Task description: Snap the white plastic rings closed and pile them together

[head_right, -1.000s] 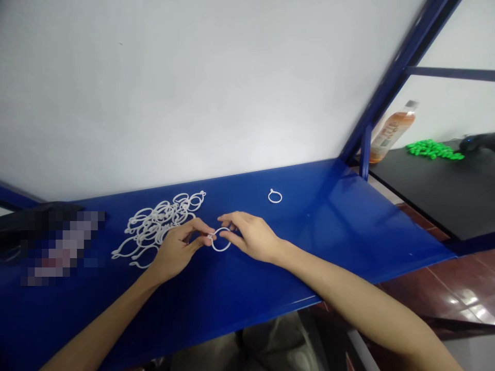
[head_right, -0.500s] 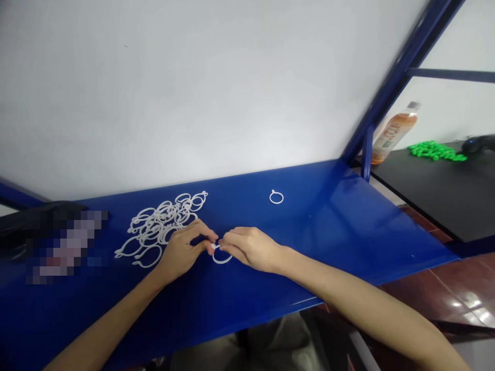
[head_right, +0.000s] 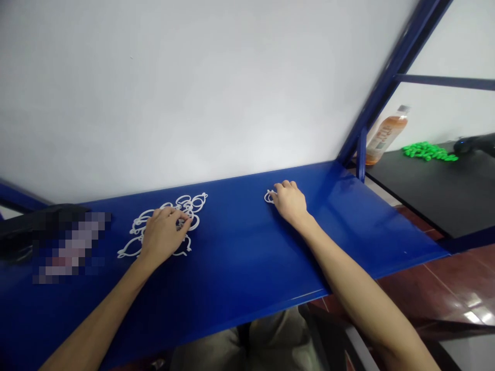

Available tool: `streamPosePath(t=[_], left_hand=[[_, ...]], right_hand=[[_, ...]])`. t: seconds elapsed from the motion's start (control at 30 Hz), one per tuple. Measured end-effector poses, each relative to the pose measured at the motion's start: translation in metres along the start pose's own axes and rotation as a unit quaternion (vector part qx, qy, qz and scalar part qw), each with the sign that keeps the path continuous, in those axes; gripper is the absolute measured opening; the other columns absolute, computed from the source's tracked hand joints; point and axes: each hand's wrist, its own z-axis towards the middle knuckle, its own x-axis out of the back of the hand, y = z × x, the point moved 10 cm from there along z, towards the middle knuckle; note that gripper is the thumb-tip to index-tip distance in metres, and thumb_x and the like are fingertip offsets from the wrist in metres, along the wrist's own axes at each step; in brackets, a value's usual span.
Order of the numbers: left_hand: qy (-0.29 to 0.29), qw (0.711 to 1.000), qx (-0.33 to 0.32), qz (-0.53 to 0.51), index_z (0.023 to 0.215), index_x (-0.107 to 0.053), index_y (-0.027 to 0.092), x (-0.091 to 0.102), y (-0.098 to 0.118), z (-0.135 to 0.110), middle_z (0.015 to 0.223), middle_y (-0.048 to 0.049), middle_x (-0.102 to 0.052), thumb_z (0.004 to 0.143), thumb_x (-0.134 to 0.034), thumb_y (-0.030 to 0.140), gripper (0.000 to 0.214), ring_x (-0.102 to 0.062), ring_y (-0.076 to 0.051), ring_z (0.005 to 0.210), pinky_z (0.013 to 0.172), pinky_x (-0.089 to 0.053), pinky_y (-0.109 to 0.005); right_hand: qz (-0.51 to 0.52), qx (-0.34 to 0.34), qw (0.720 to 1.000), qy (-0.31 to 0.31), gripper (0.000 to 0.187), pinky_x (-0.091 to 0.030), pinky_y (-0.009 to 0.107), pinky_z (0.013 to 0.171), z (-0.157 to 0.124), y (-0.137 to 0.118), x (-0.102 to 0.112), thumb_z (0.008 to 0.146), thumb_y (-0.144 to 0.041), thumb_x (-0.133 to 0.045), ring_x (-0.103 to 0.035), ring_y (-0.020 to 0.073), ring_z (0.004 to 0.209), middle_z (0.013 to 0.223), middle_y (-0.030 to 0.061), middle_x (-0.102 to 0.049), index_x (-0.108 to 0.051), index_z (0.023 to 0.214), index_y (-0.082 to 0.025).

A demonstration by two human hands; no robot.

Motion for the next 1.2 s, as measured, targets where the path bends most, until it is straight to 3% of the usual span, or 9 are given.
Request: streamPosePath(t=[0.1, 0.23, 0.4, 0.5, 0.63, 0.77, 0.9, 1.03, 1.2], left_hand=[[0.013, 1.0, -0.002, -0.017, 0.084, -0.072, 0.023, 0.002, 0.004, -0.001, 0.098, -0.0105, -0.065, 0.09, -0.055, 0.041, 0.025, -0.054, -0.033, 0.102, 0.086, -0.044, -0.047], [0.023, 0.999, -0.009, -0.034, 0.081, -0.073, 0.024, 0.003, 0.006, -0.003, 0.097, -0.0094, -0.064, 0.088, -0.06, 0.041, 0.023, -0.052, -0.032, 0.102, 0.087, -0.043, -0.047], [0.084, 0.994, -0.052, -0.044, 0.084, -0.072, 0.02, 0.022, 0.02, -0.004, 0.1, -0.0108, -0.062, 0.091, -0.059, 0.035, 0.021, -0.052, -0.03, 0.099, 0.088, -0.044, -0.048], [0.11, 0.977, -0.112, -0.147, 0.087, -0.07, 0.021, 0.038, 0.042, -0.01, 0.094, -0.0071, -0.062, 0.094, -0.057, 0.032, 0.019, -0.053, -0.024, 0.094, 0.089, -0.045, -0.042], [0.003, 0.93, -0.149, -0.337, 0.087, -0.066, 0.024, 0.03, 0.068, -0.016, 0.088, -0.0006, -0.063, 0.096, -0.057, 0.034, 0.017, -0.056, -0.017, 0.087, 0.083, -0.047, -0.032], [-0.095, 0.9, -0.116, -0.409, 0.084, -0.065, 0.023, 0.012, 0.077, -0.021, 0.08, 0.0022, -0.061, 0.096, -0.057, 0.041, 0.022, -0.055, -0.013, 0.074, 0.072, -0.046, -0.028], [-0.111, 0.913, -0.088, -0.384, 0.087, -0.067, 0.024, 0.007, 0.074, -0.021, 0.078, 0.0023, -0.062, 0.094, -0.058, 0.042, 0.022, -0.056, -0.013, 0.071, 0.066, -0.046, -0.028], [-0.094, 0.926, -0.122, -0.345, 0.088, -0.067, 0.023, 0.014, 0.082, -0.022, 0.084, 0.0007, -0.067, 0.094, -0.056, 0.035, 0.017, -0.059, -0.015, 0.078, 0.075, -0.049, -0.031], [-0.082, 0.925, -0.148, -0.34, 0.089, -0.067, 0.023, 0.022, 0.088, -0.022, 0.089, -0.0001, -0.07, 0.095, -0.054, 0.034, 0.018, -0.062, -0.016, 0.085, 0.086, -0.049, -0.035]], right_hand=[[-0.014, 0.015, 0.999, 0.032, 0.026, -0.052, 0.043, 0.082, -0.002, -0.006, 0.005, 0.097, -0.035, -0.058, -0.055, 0.0319, 0.098, 0.101, 0.0165, -0.066, -0.071, 0.108, -0.015], [0.013, 0.076, 0.996, 0.049, 0.028, -0.052, 0.047, 0.086, -0.009, -0.033, 0.007, 0.096, -0.032, -0.058, -0.053, 0.0325, 0.099, 0.104, 0.017, -0.065, -0.07, 0.113, -0.014], [0.108, 0.174, 0.979, 0.024, 0.029, -0.053, 0.047, 0.09, -0.026, -0.076, 0.008, 0.098, -0.032, -0.056, -0.056, 0.0293, 0.099, 0.105, 0.0141, -0.065, -0.067, 0.119, -0.015], [0.19, 0.212, 0.958, -0.021, 0.03, -0.053, 0.046, 0.094, -0.038, -0.098, 0.006, 0.1, -0.035, -0.053, -0.059, 0.0265, 0.101, 0.11, 0.012, -0.066, -0.065, 0.122, -0.017], [0.312, 0.228, 0.919, -0.082, 0.038, -0.053, 0.041, 0.095, -0.049, -0.118, 0.003, 0.1, -0.035, -0.056, -0.062, 0.0227, 0.106, 0.122, 0.0109, -0.065, -0.055, 0.134, -0.019], [0.395, 0.217, 0.883, -0.13, 0.019, -0.054, 0.031, 0.08, -0.053, -0.128, -0.001, 0.101, -0.031, -0.053, -0.066, 0.0169, 0.086, 0.103, 0.0062, -0.071, -0.062, 0.112, -0.018], [0.405, 0.194, 0.884, -0.128, 0.015, -0.049, 0.026, 0.069, -0.052, -0.126, 0.0, 0.101, -0.029, -0.054, -0.064, 0.0145, 0.073, 0.086, 0.0025, -0.069, -0.063, 0.098, -0.017], [0.422, 0.187, 0.881, -0.101, 0.013, -0.049, 0.025, 0.067, -0.051, -0.122, 0.006, 0.099, -0.029, -0.057, -0.064, 0.0138, 0.073, 0.085, 0.0025, -0.069, -0.064, 0.097, -0.017], [0.414, 0.225, 0.88, -0.063, 0.014, -0.052, 0.025, 0.073, -0.055, -0.125, 0.014, 0.1, -0.029, -0.057, -0.068, 0.0142, 0.081, 0.096, 0.0045, -0.073, -0.067, 0.1, -0.018]])
